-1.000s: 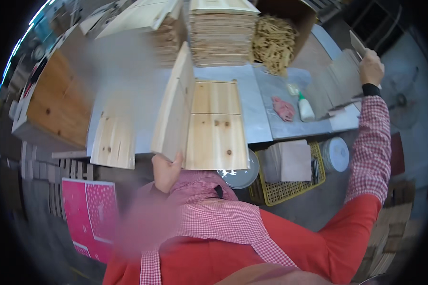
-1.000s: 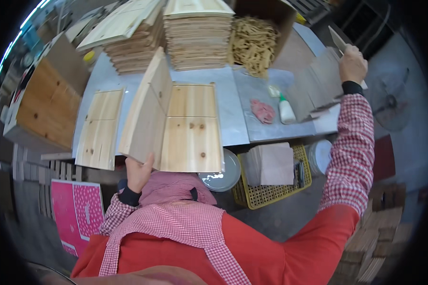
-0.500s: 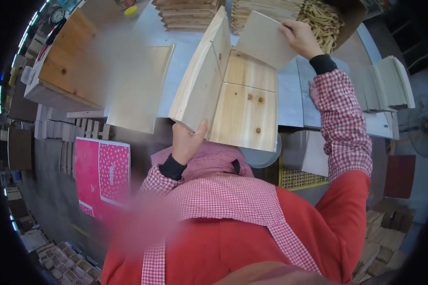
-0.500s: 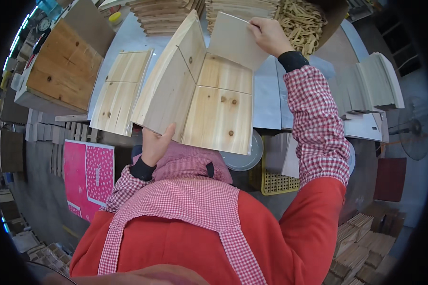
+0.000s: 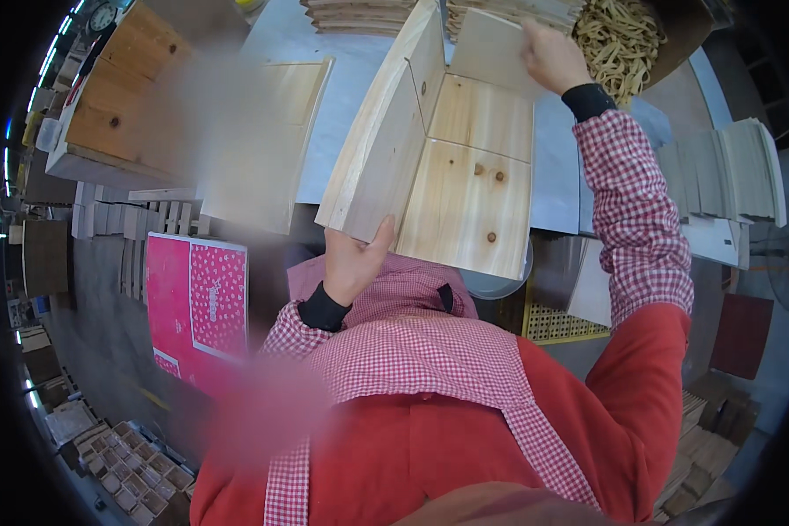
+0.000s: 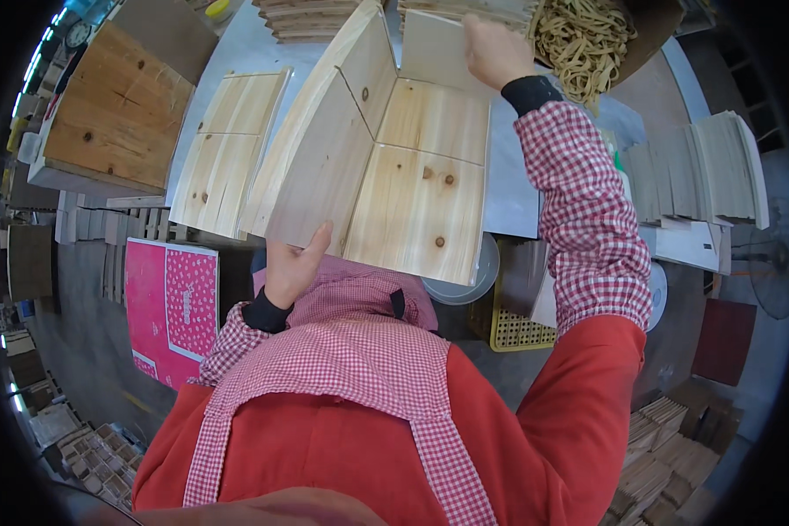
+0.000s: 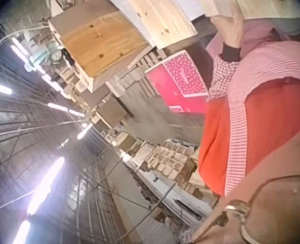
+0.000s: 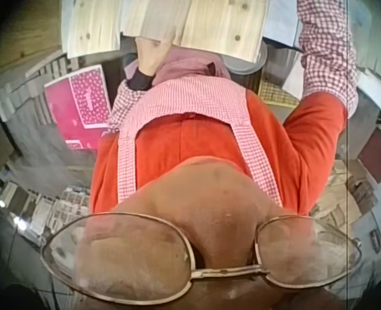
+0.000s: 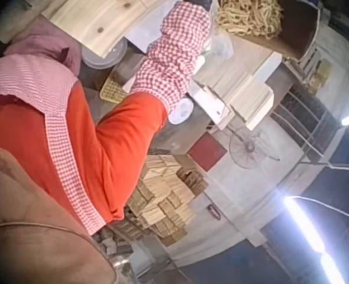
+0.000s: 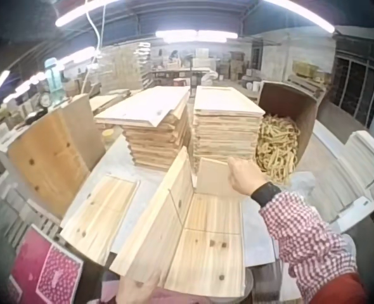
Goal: Applying glue to wooden panels and assembling them into boxes, then stacking the finished items.
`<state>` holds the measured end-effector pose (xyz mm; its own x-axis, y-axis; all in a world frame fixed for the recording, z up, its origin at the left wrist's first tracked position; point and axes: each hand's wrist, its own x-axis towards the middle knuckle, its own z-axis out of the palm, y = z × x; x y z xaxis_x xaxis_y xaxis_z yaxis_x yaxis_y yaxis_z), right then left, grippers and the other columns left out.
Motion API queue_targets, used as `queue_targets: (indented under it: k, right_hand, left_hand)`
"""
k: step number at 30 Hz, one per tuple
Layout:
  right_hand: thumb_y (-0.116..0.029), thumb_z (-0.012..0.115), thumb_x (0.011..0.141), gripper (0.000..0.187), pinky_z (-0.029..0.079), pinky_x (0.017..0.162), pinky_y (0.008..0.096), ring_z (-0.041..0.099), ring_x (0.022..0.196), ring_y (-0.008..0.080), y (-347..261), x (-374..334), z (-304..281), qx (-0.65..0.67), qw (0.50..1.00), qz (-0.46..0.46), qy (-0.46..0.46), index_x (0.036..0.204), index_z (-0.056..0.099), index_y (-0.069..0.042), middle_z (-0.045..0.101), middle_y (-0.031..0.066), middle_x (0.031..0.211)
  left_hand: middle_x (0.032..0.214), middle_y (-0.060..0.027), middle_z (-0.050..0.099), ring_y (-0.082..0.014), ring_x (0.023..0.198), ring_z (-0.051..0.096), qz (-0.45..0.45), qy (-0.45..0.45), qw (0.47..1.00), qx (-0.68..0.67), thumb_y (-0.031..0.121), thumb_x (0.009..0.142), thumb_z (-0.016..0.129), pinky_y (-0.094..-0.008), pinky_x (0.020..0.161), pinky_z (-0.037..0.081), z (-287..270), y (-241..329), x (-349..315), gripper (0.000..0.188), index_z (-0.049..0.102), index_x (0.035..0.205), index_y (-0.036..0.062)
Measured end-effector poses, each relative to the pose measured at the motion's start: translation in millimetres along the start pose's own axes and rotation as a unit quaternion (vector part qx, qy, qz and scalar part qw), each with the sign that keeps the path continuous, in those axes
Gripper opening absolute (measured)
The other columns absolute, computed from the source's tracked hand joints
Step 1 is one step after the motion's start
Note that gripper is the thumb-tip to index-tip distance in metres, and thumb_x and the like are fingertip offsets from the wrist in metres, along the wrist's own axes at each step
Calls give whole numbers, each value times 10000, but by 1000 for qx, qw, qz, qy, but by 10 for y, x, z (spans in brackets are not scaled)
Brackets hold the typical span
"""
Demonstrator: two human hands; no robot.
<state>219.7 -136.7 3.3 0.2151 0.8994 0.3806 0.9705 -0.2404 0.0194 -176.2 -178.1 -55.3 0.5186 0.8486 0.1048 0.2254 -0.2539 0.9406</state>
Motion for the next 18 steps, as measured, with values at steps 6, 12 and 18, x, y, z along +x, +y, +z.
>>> queue_targets:
  k: [6,12,18]
  right_hand:
    - [-99,572,795,290,487,660,440,623,736,338,133,74,-66,10,995,-67,73,1067,520,-15,621,177,745]
    - [-147,590,767,411,477,708,492,626,823,387,128,39,-112,60,995,-76,-5,1146,527,-2,651,217,838]
    - [-141,577,754,426,483,695,503,624,806,401,75,47,-181,40,995,-89,-35,1151,526,3,652,224,828]
  left_hand:
    - [935,-92,657,-157,862,611,1,-5,1000,3,78,856,663,-296,754,487,-3,-8,-11,221,621,1032,-49]
    - [932,-87,652,-149,852,606,-17,-7,1000,13,87,864,664,-288,739,488,6,27,-13,219,621,1031,-46]
    - [895,-101,662,-174,817,621,-18,9,1000,-6,61,846,650,-313,731,493,27,18,-19,179,635,989,-46]
